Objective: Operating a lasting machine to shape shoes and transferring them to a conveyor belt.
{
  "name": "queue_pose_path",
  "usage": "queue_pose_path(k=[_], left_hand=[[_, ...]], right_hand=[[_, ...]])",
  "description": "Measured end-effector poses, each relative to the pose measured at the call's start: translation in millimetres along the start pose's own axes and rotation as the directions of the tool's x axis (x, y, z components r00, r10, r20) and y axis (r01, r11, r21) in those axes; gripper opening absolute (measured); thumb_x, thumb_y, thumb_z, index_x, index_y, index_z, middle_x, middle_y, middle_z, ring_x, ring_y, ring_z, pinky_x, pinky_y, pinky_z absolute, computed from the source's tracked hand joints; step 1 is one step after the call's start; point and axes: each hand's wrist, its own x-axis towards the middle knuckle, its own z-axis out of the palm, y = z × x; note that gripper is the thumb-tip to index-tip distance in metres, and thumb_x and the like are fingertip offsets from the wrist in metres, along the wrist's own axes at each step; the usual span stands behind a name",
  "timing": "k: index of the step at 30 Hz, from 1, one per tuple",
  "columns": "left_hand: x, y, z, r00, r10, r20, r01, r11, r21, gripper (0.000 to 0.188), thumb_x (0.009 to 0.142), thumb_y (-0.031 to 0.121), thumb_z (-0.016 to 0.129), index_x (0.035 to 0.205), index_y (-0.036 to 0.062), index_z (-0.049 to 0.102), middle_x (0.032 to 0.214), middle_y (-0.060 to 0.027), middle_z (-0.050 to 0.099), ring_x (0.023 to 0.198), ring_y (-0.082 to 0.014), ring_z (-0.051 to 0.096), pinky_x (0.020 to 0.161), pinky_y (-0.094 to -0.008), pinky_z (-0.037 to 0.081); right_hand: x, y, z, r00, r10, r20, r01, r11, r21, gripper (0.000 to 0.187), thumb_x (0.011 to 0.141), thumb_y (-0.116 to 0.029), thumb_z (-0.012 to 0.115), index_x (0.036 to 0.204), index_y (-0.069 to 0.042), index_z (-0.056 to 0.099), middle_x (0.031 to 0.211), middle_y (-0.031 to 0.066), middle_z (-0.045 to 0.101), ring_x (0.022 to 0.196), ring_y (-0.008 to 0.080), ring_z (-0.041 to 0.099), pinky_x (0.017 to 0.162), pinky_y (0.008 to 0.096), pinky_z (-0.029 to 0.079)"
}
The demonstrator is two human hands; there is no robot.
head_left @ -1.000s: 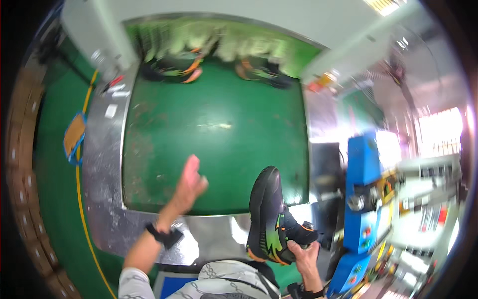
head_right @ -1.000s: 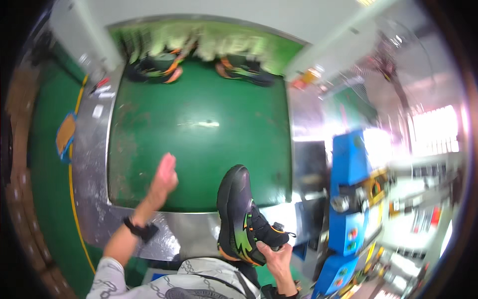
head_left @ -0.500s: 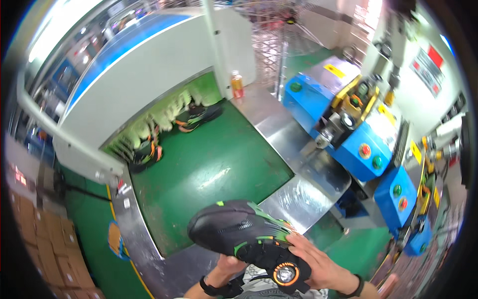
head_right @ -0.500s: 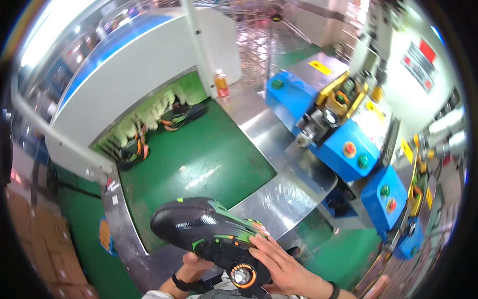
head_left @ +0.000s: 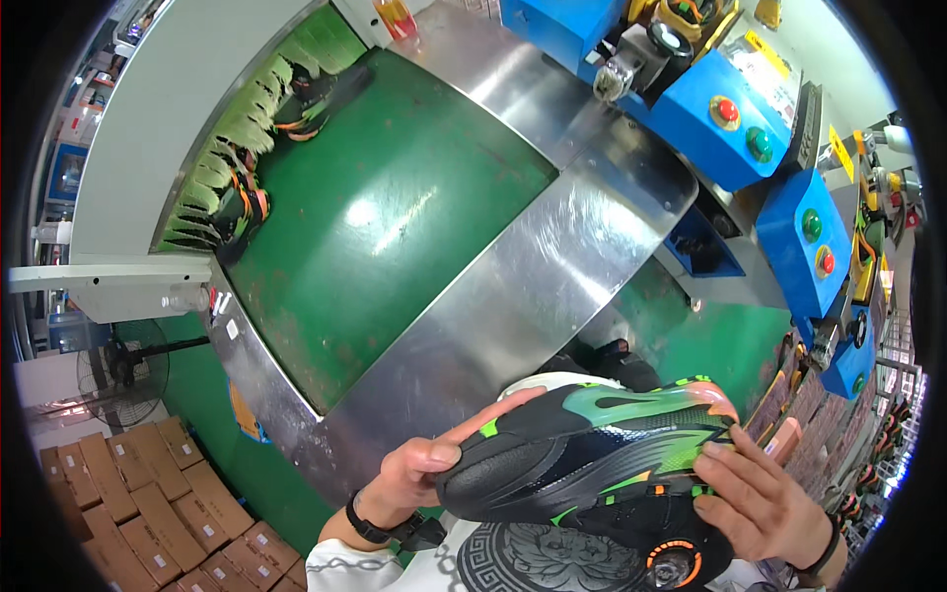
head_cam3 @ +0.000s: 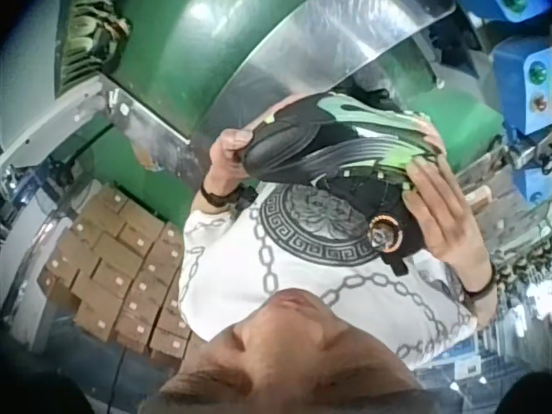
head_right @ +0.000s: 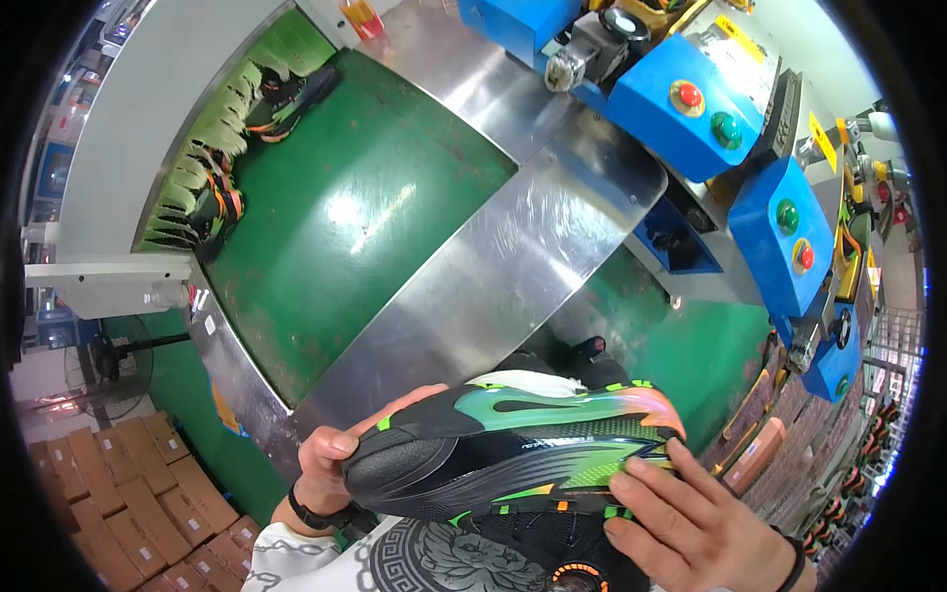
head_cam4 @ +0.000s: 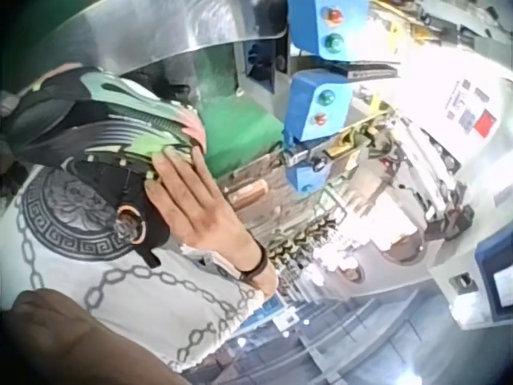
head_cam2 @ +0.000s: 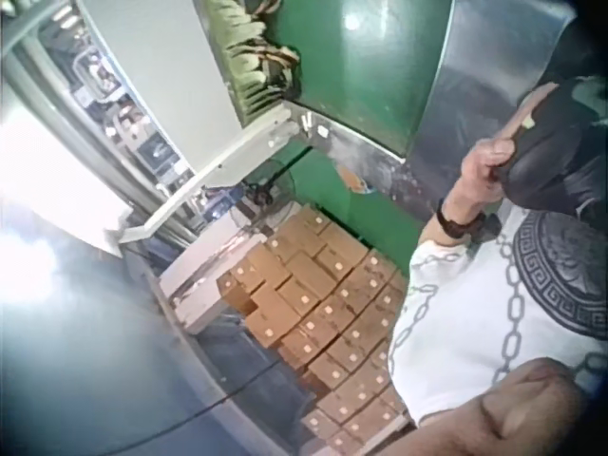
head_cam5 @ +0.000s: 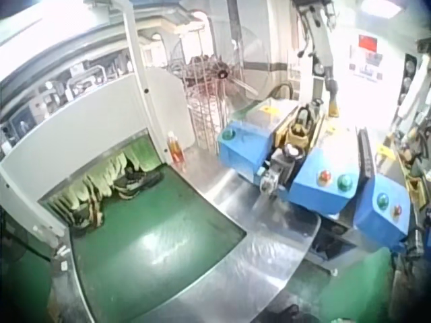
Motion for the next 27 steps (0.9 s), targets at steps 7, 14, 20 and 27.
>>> queue_pose_path(k=[7, 14, 20, 27], left_hand=[[-5, -1, 9, 0.999, -0.028, 0.034, 0.029, 0.999, -0.021, 0.099, 0.075, 0.037, 0.052, 0.152, 0.003, -0.001, 0.157, -0.014, 0.013, 0.142, -0.0223, 0.023, 0.116, -0.0358, 0.016], [-4, -2, 22, 1.0, 0.009, -0.023, -0.007, 0.996, 0.09, 0.104, 0.073, 0.043, 0.06, 0.15, -0.0001, 0.006, 0.154, -0.0159, 0.018, 0.14, -0.0239, 0.027, 0.115, -0.036, 0.018], [-13, -5, 24, 0.989, 0.001, -0.151, 0.032, 0.975, 0.219, 0.109, 0.067, 0.047, 0.066, 0.15, -0.0009, 0.013, 0.151, -0.0169, 0.028, 0.137, -0.0244, 0.033, 0.113, -0.0359, 0.023], [-10, -14, 2, 0.994, 0.109, 0.03, -0.113, 0.979, 0.167, 0.087, 0.088, 0.044, 0.052, 0.15, -0.0013, 0.011, 0.15, -0.0159, 0.03, 0.136, -0.0239, 0.035, 0.111, -0.0378, 0.027]], right_hand=[[-7, -7, -19, 0.991, 0.042, 0.126, -0.047, 0.998, 0.036, 0.039, 0.083, -0.008, 0.059, 0.12, -0.006, 0.048, 0.122, 0.0239, 0.055, 0.112, 0.0421, 0.057, 0.099, 0.0636, 0.04], [-8, -12, -14, 0.997, 0.049, 0.051, -0.05, 0.999, 0.013, 0.038, 0.087, -0.007, 0.058, 0.123, -0.007, 0.048, 0.124, 0.0232, 0.055, 0.113, 0.0424, 0.056, 0.098, 0.0649, 0.04], [-7, -15, -11, 0.997, 0.054, 0.048, -0.055, 0.999, 0.005, 0.04, 0.081, -0.005, 0.061, 0.12, -0.006, 0.049, 0.123, 0.0246, 0.055, 0.113, 0.0427, 0.057, 0.098, 0.0654, 0.04], [2, -16, -8, 0.996, -0.053, 0.072, 0.064, 0.985, -0.16, 0.032, 0.076, -0.007, 0.061, 0.107, -0.005, 0.053, 0.12, 0.0228, 0.056, 0.11, 0.0402, 0.059, 0.096, 0.0645, 0.043]])
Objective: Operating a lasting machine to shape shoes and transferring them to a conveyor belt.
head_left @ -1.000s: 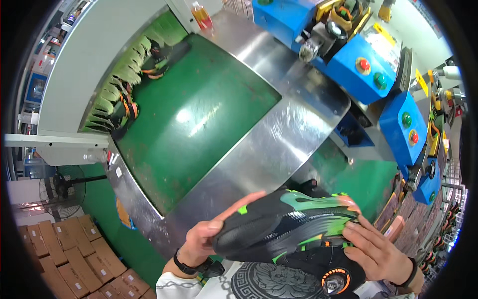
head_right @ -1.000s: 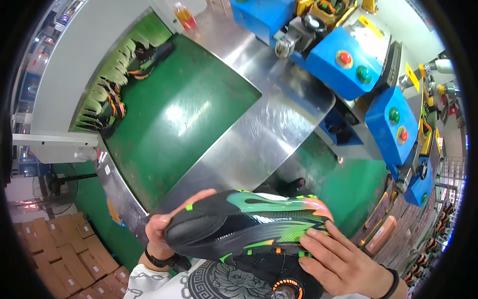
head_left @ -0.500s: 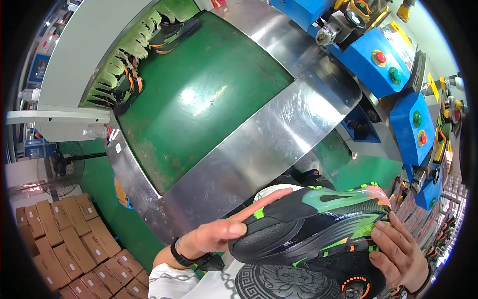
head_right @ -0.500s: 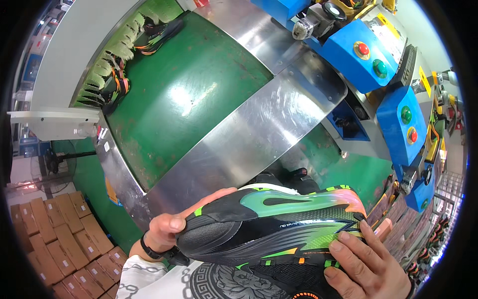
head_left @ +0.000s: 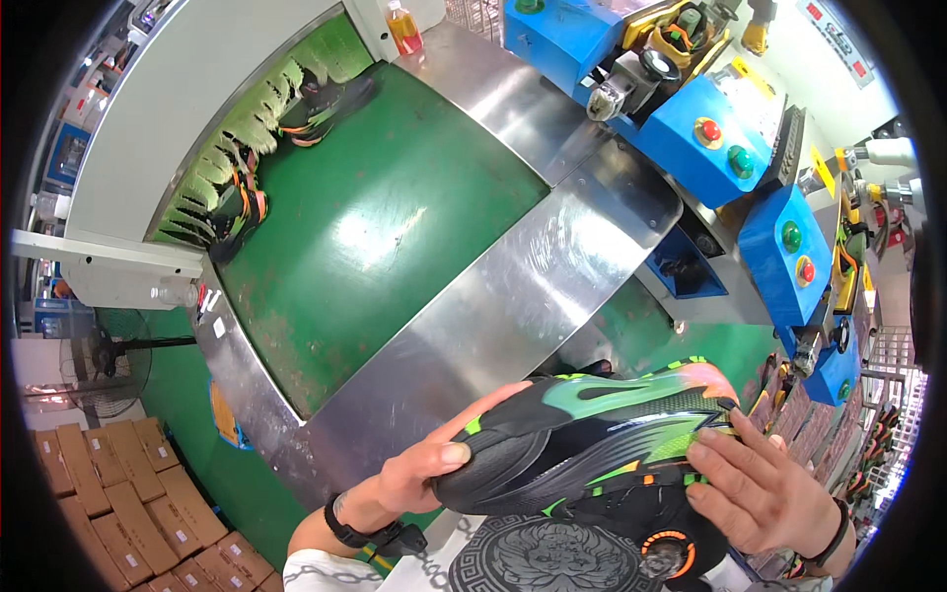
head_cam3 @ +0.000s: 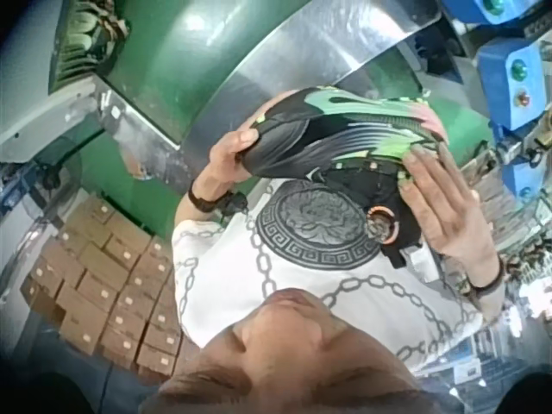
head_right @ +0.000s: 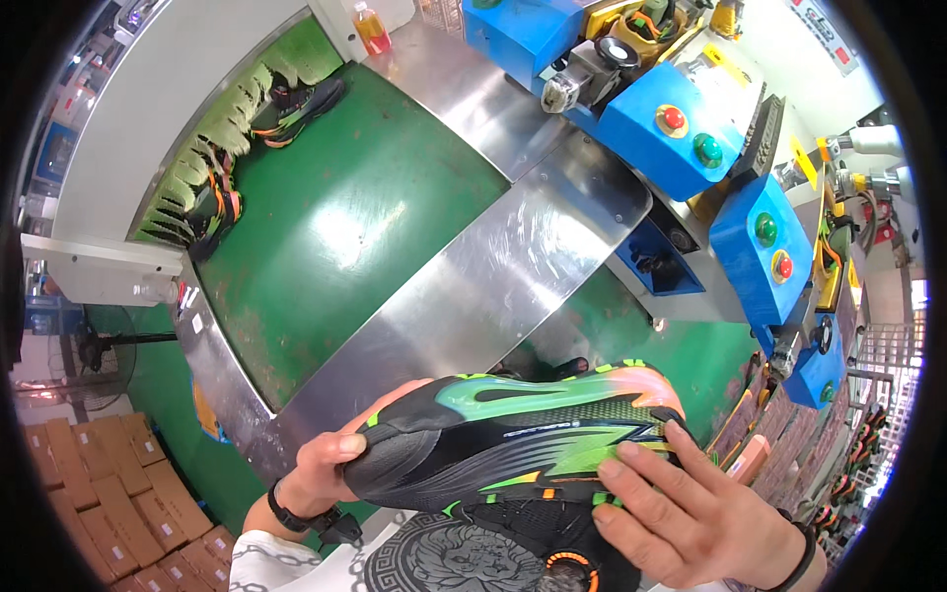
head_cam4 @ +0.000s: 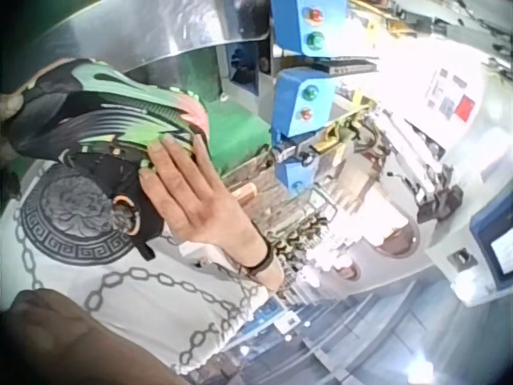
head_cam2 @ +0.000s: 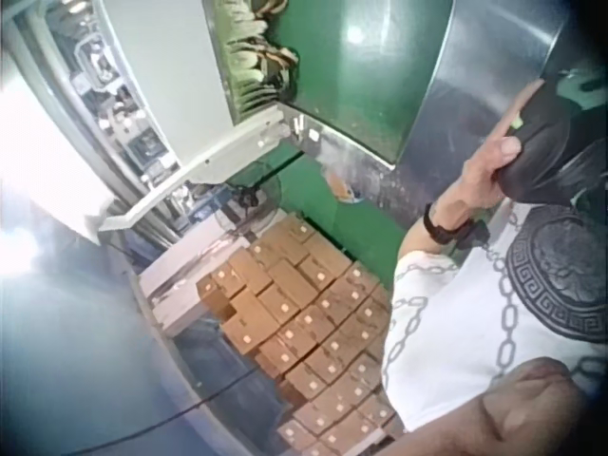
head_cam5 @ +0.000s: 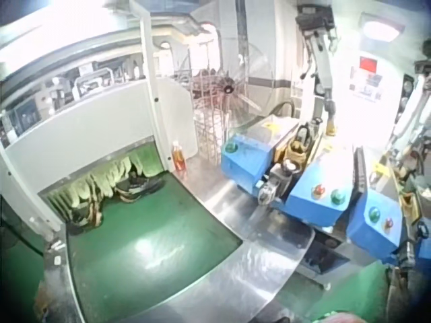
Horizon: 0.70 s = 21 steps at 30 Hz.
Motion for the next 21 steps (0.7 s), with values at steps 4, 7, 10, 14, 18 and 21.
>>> queue_pose_path(k=[4, 7, 10, 14, 18, 21], left_hand=[[7, -4, -6, 0.992, -0.127, -0.011, 0.127, 0.99, 0.059, 0.078, 0.093, 0.039, 0.05, 0.149, -0.002, 0.014, 0.148, -0.0147, 0.033, 0.133, -0.0229, 0.039, 0.109, -0.0378, 0.031], [10, -5, -6, 0.988, -0.156, -0.007, 0.156, 0.984, 0.092, 0.072, 0.095, 0.035, 0.049, 0.148, -0.0024, 0.018, 0.146, -0.0143, 0.037, 0.13, -0.0215, 0.043, 0.107, -0.0371, 0.035], [13, -9, -2, 0.995, -0.078, -0.064, 0.085, 0.99, 0.114, 0.07, 0.093, 0.035, 0.051, 0.145, -0.0046, 0.025, 0.14, -0.0156, 0.044, 0.124, -0.0217, 0.048, 0.104, -0.0363, 0.038], [22, -15, -1, 0.98, 0.094, -0.177, -0.053, 0.973, 0.223, 0.069, 0.087, 0.033, 0.054, 0.138, -0.0094, 0.035, 0.129, -0.0177, 0.053, 0.114, -0.0228, 0.055, 0.099, -0.0347, 0.042], [32, -11, -7, 0.937, 0.177, -0.3, -0.12, 0.973, 0.2, 0.07, 0.08, 0.033, 0.06, 0.134, -0.0076, 0.041, 0.128, -0.0192, 0.054, 0.115, -0.0289, 0.055, 0.099, -0.0394, 0.043], [23, -6, -3, 0.878, 0.348, -0.328, -0.343, 0.936, 0.073, 0.04, 0.09, 0.016, 0.058, 0.126, 0.0007, 0.054, 0.113, -0.016, 0.066, 0.099, -0.0287, 0.065, 0.086, -0.0372, 0.05]], right_hand=[[-2, -4, 1, 0.995, -0.094, 0.024, 0.097, 0.959, -0.265, 0.026, 0.082, -0.014, 0.06, 0.107, -0.007, 0.054, 0.122, 0.0202, 0.055, 0.108, 0.0381, 0.06, 0.093, 0.0609, 0.047], [-7, -6, 2, 0.995, -0.099, -0.016, 0.089, 0.948, -0.305, 0.024, 0.084, -0.014, 0.059, 0.107, -0.008, 0.055, 0.121, 0.0182, 0.056, 0.108, 0.0371, 0.06, 0.092, 0.0608, 0.048], [-11, -5, 1, 0.992, -0.094, -0.083, 0.067, 0.955, -0.288, 0.026, 0.083, -0.014, 0.06, 0.107, -0.009, 0.056, 0.12, 0.0177, 0.057, 0.109, 0.0364, 0.059, 0.091, 0.0612, 0.048], [-12, 4, 3, 0.996, -0.049, -0.076, 0.022, 0.946, -0.322, 0.03, 0.083, -0.015, 0.058, 0.112, -0.008, 0.056, 0.123, 0.0188, 0.056, 0.112, 0.0359, 0.058, 0.092, 0.0595, 0.047], [-13, 31, 20, 0.968, -0.146, -0.203, 0.057, 0.921, -0.386, 0.039, 0.084, -0.019, 0.053, 0.118, -0.001, 0.055, 0.125, 0.0173, 0.056, 0.115, 0.0299, 0.056, 0.095, 0.0468, 0.046], [-19, 51, 38, 0.922, -0.121, -0.367, 0.045, 0.977, -0.208, 0.048, 0.082, -0.015, 0.058, 0.126, 0.002, 0.047, 0.131, 0.0204, 0.051, 0.119, 0.0344, 0.052, 0.099, 0.0439, 0.042]])
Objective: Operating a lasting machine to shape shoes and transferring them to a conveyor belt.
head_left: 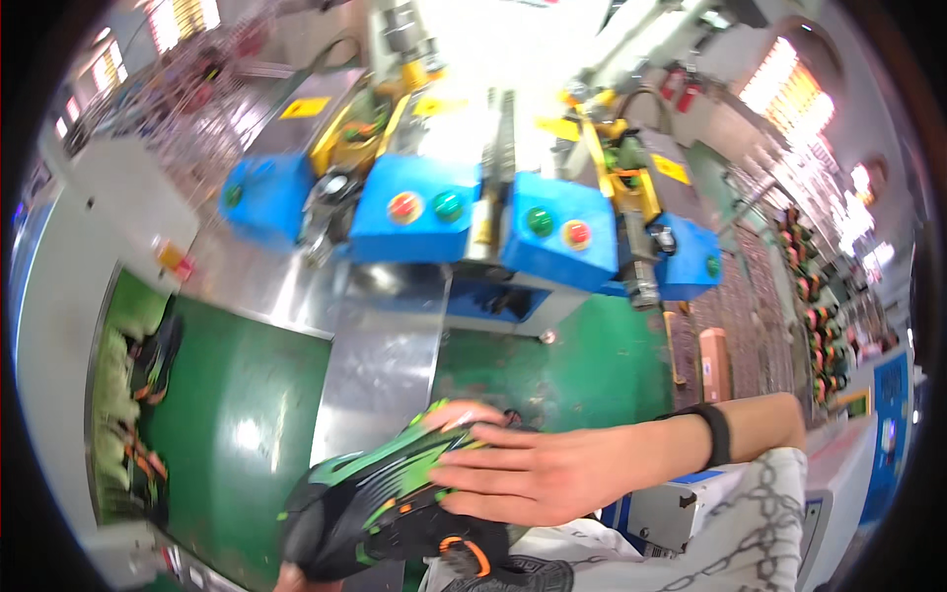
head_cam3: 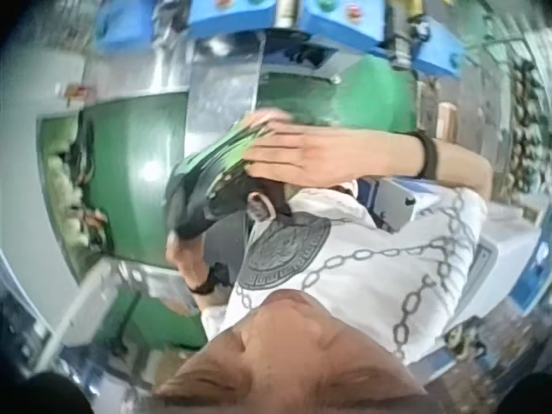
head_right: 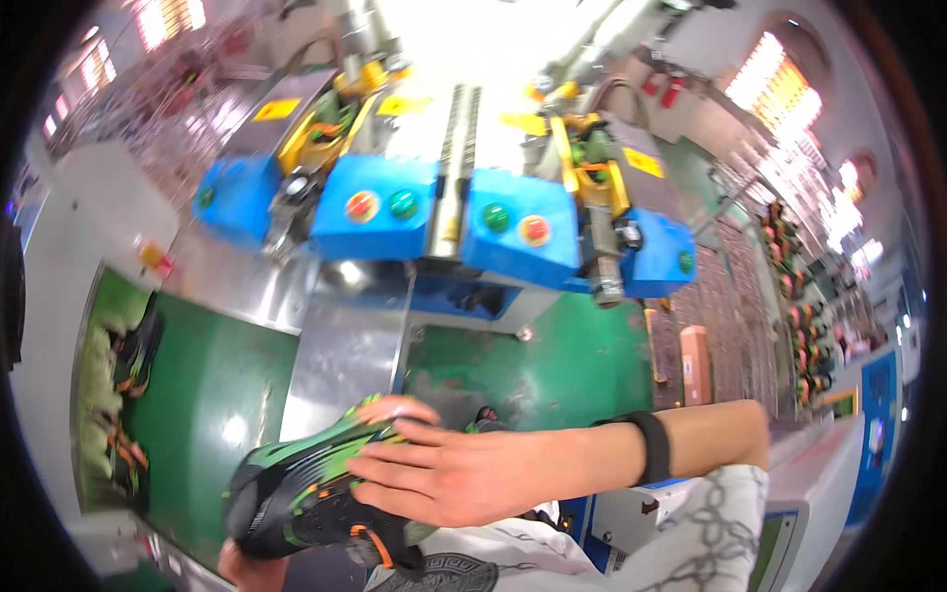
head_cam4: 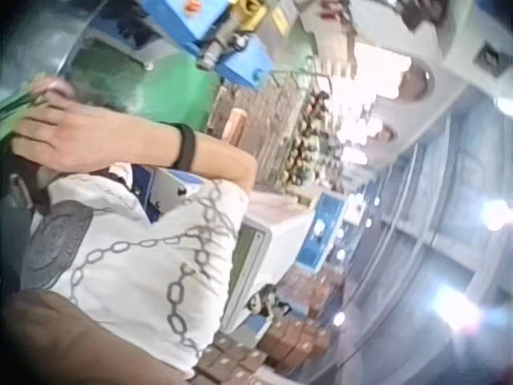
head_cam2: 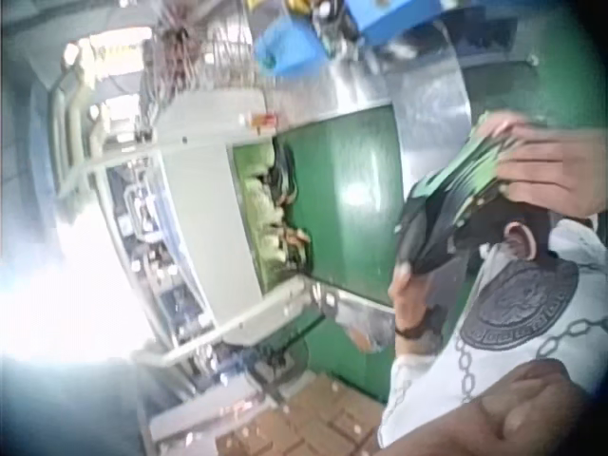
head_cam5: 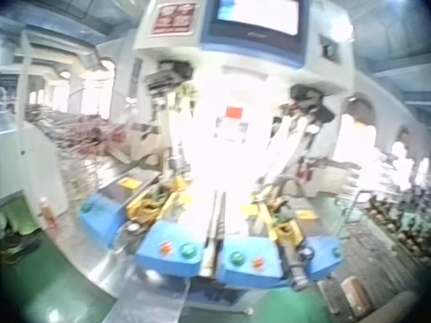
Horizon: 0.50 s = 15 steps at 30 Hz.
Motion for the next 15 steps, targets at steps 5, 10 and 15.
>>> queue_pose_path(k=[5, 10, 15], left_hand=[[14, -18, 15, 0.933, 0.359, -0.032, -0.102, 0.348, 0.932, 0.058, 0.086, 0.025, 0.064, 0.135, 0.0013, 0.043, 0.13, -0.0158, 0.052, 0.11, -0.03, 0.057, 0.096, -0.0411, 0.045], [78, -86, 85, 0.972, 0.197, 0.128, -0.234, 0.768, 0.596, 0.06, 0.087, 0.026, 0.065, 0.136, 0.0017, 0.042, 0.128, -0.0145, 0.053, 0.109, -0.028, 0.058, 0.095, -0.04, 0.045], [120, -179, 213, 0.949, 0.036, 0.314, -0.197, 0.844, 0.499, 0.061, 0.087, 0.027, 0.065, 0.136, 0.0021, 0.04, 0.126, -0.0131, 0.054, 0.108, -0.026, 0.058, 0.095, -0.039, 0.046]], right_hand=[[-12, 9, 22, 0.934, 0.356, -0.018, -0.171, 0.493, 0.853, 0.076, 0.078, -0.009, 0.07, 0.142, 0.002, 0.03, 0.134, 0.0214, 0.048, 0.121, 0.0363, 0.051, 0.1, 0.0382, 0.043], [-53, 35, 20, 0.832, 0.552, 0.052, -0.231, 0.26, 0.937, 0.054, 0.08, -0.012, 0.066, 0.125, 0.003, 0.041, 0.089, 0.0203, 0.062, 0.08, 0.0312, 0.062, 0.07, 0.039, 0.048], [-185, 108, 0, 0.711, 0.696, 0.102, -0.37, 0.246, 0.896, 0.062, 0.078, -0.022, 0.073, 0.125, 0.004, 0.043, 0.114, 0.0176, 0.058, 0.106, 0.0231, 0.056, 0.093, 0.0343, 0.045]])
